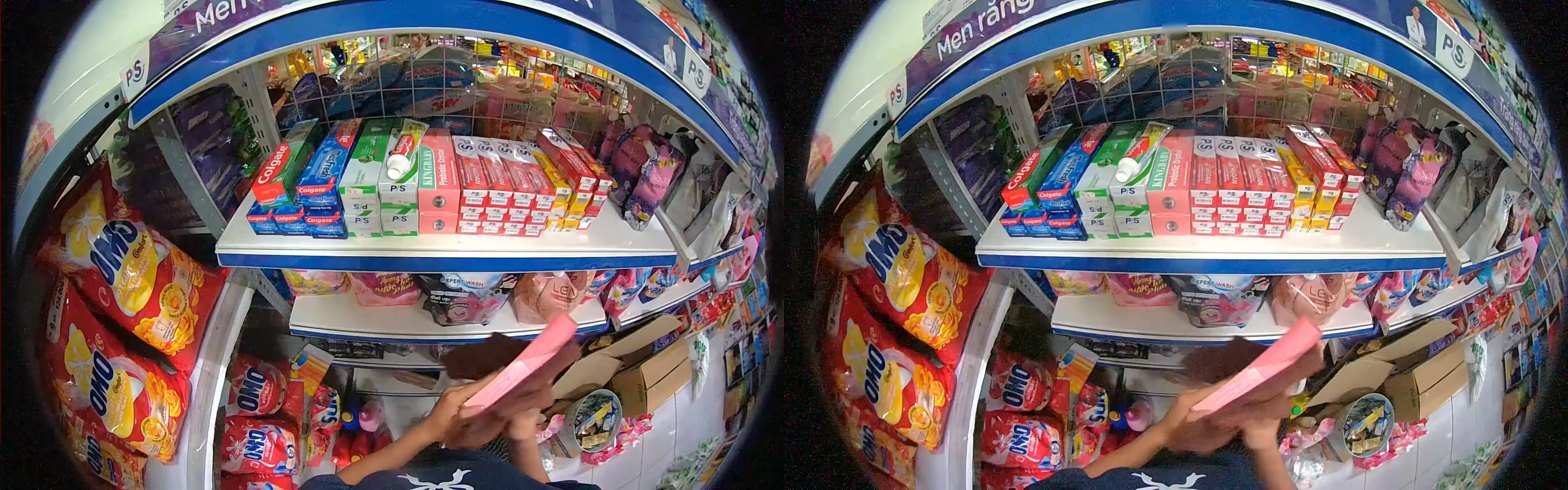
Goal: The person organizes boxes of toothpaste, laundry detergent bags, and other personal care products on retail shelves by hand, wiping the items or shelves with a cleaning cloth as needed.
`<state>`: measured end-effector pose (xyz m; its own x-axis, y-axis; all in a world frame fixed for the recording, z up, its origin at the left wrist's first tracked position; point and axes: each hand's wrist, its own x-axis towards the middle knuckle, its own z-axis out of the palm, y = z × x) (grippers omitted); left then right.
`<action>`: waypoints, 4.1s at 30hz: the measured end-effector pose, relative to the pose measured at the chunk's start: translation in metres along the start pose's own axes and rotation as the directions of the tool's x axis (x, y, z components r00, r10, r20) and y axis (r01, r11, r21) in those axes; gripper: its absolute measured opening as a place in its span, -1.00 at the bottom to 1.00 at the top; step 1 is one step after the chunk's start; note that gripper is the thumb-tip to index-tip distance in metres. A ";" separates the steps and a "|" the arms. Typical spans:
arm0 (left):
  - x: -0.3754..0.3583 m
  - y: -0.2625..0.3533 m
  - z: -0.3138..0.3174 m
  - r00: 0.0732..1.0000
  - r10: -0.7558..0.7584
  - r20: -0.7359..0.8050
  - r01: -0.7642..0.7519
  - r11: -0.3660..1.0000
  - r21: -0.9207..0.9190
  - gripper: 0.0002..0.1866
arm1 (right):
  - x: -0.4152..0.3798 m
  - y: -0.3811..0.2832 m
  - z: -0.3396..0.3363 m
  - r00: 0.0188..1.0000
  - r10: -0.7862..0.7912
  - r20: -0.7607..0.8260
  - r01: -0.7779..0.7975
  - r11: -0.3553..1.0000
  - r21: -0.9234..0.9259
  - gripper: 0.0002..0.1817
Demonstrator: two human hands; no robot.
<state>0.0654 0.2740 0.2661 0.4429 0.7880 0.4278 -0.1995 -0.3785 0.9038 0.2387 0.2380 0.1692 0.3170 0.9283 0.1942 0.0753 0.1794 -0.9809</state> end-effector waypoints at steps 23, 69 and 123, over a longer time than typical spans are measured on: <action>-0.046 -0.009 -0.005 0.845 -0.397 0.359 0.535 0.620 -0.574 -0.40 | 0.061 -0.085 -0.008 0.991 0.123 -0.045 -0.075 0.815 0.574 -0.47; -0.092 0.015 -0.005 0.886 -0.317 -0.339 0.242 0.939 -0.246 -0.39 | 0.015 -0.129 0.094 0.902 0.297 0.314 -0.421 0.765 0.487 -0.37; -0.096 -0.024 0.001 0.861 -0.445 0.245 0.388 0.263 -0.884 -0.42 | 0.030 -0.113 0.048 0.982 0.108 0.153 -0.154 0.932 0.327 -0.58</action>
<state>0.0284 0.2065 0.2035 0.6846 0.7280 -0.0367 -0.6532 0.6350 0.4125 0.1944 0.2607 0.2856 0.1751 0.9811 0.0824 -0.2878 0.1311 -0.9487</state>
